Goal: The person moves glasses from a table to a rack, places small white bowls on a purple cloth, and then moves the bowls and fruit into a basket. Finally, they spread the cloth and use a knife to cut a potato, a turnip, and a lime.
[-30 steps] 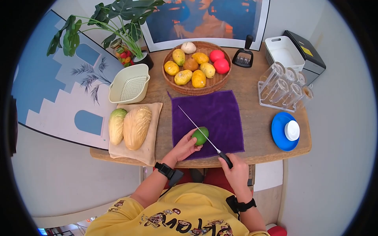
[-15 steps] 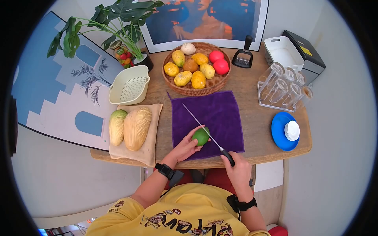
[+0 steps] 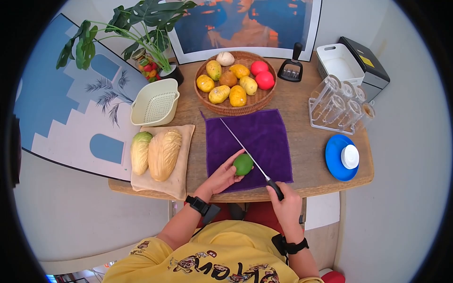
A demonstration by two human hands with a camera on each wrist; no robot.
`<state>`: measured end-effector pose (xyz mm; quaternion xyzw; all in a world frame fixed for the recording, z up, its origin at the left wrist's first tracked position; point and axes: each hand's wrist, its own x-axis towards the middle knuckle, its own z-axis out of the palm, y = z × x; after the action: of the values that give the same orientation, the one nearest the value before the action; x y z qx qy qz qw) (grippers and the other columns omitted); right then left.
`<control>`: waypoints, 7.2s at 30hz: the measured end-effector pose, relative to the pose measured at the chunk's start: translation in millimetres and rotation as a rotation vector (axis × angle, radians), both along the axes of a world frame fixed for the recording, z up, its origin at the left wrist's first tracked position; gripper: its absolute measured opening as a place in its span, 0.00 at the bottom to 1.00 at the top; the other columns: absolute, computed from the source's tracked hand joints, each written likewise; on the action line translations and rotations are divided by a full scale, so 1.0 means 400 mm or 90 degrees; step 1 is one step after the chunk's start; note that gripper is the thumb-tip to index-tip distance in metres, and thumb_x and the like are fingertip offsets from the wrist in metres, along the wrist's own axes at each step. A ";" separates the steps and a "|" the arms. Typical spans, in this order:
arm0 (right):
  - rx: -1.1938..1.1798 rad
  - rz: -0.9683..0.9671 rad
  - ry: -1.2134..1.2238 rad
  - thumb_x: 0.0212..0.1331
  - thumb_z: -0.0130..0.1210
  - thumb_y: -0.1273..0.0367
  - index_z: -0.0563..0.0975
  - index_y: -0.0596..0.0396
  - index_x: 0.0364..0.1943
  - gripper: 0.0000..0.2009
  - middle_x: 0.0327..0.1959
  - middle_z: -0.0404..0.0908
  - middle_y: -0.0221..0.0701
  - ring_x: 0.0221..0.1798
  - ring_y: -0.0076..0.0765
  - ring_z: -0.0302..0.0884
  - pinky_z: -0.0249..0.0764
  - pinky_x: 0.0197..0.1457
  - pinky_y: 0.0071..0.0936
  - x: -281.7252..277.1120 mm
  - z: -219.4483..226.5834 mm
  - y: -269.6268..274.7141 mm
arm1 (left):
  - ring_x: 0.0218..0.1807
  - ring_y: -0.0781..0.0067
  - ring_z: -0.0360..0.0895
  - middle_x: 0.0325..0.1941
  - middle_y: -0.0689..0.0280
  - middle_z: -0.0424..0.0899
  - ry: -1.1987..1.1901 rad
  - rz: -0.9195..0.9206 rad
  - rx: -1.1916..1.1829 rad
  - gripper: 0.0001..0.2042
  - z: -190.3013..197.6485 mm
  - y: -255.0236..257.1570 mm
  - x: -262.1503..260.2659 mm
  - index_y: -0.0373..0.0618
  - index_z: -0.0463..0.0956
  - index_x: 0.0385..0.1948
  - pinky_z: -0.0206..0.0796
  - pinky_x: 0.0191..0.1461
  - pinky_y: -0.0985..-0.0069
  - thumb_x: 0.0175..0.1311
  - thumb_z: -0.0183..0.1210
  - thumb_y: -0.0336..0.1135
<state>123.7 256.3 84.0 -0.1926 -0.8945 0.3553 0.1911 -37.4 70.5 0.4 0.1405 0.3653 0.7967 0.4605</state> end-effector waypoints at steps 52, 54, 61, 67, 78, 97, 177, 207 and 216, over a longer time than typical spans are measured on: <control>0.076 0.084 -0.033 0.61 0.66 0.62 0.83 0.57 0.35 0.12 0.28 0.82 0.41 0.30 0.53 0.81 0.74 0.32 0.42 0.008 0.009 0.007 | 0.44 0.76 0.71 0.52 0.69 0.73 -0.036 0.029 -0.001 0.31 -0.017 0.003 0.006 0.54 0.59 0.73 0.68 0.49 0.78 0.72 0.62 0.44; 0.066 0.098 -0.029 0.61 0.66 0.62 0.83 0.57 0.35 0.11 0.28 0.83 0.41 0.29 0.53 0.81 0.74 0.32 0.42 0.014 0.009 -0.005 | 0.44 0.77 0.70 0.52 0.69 0.73 -0.036 0.030 -0.003 0.31 -0.016 0.003 0.006 0.54 0.59 0.73 0.68 0.49 0.78 0.72 0.62 0.45; 0.035 0.114 -0.020 0.61 0.66 0.61 0.83 0.56 0.35 0.12 0.28 0.83 0.40 0.29 0.53 0.81 0.75 0.32 0.42 0.007 0.008 -0.011 | 0.42 0.80 0.69 0.61 0.61 0.77 -0.008 0.011 -0.028 0.31 -0.019 0.001 0.001 0.53 0.58 0.74 0.66 0.47 0.81 0.74 0.56 0.53; 0.066 0.012 -0.004 0.60 0.67 0.61 0.83 0.58 0.37 0.13 0.28 0.83 0.42 0.29 0.54 0.81 0.74 0.32 0.42 -0.001 -0.006 0.012 | 0.45 0.80 0.70 0.63 0.60 0.76 -0.026 0.009 0.001 0.30 0.006 0.006 0.001 0.52 0.55 0.76 0.67 0.50 0.80 0.77 0.53 0.49; 0.060 0.078 -0.038 0.61 0.67 0.61 0.83 0.57 0.35 0.12 0.28 0.82 0.41 0.31 0.54 0.81 0.75 0.33 0.43 0.015 -0.008 -0.007 | 0.60 0.76 0.73 0.67 0.60 0.73 -0.009 0.020 -0.020 0.31 -0.021 0.006 0.003 0.52 0.53 0.77 0.68 0.57 0.76 0.77 0.54 0.44; 0.066 0.029 -0.055 0.60 0.67 0.61 0.83 0.57 0.37 0.13 0.28 0.83 0.43 0.30 0.55 0.81 0.75 0.32 0.43 0.012 -0.014 0.006 | 0.47 0.76 0.73 0.54 0.67 0.74 -0.028 0.040 -0.030 0.30 -0.012 0.006 0.008 0.52 0.55 0.76 0.70 0.52 0.78 0.76 0.57 0.38; 0.004 0.083 -0.003 0.60 0.67 0.62 0.83 0.58 0.37 0.13 0.29 0.84 0.41 0.32 0.54 0.82 0.76 0.34 0.42 0.001 -0.003 -0.014 | 0.45 0.80 0.67 0.56 0.72 0.72 -0.020 -0.019 -0.031 0.37 0.006 -0.005 0.003 0.61 0.52 0.78 0.66 0.51 0.78 0.71 0.63 0.42; 0.088 0.071 -0.024 0.59 0.68 0.62 0.83 0.58 0.36 0.13 0.29 0.83 0.43 0.30 0.55 0.82 0.75 0.33 0.42 0.009 0.011 0.009 | 0.45 0.77 0.72 0.51 0.68 0.74 -0.018 0.022 -0.010 0.26 -0.016 0.003 0.008 0.47 0.61 0.70 0.69 0.51 0.77 0.76 0.56 0.44; -0.202 0.095 -0.035 0.63 0.66 0.63 0.83 0.60 0.37 0.12 0.22 0.79 0.36 0.23 0.32 0.76 0.70 0.29 0.30 0.005 -0.043 0.014 | 0.47 0.74 0.75 0.52 0.67 0.75 -0.009 0.033 -0.012 0.26 -0.026 0.002 0.009 0.48 0.62 0.68 0.70 0.51 0.75 0.75 0.55 0.50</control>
<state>125.9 262.1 66.7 -0.1628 -0.8439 0.4999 0.1072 -33.7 71.2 -9.8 0.1210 0.3733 0.8059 0.4434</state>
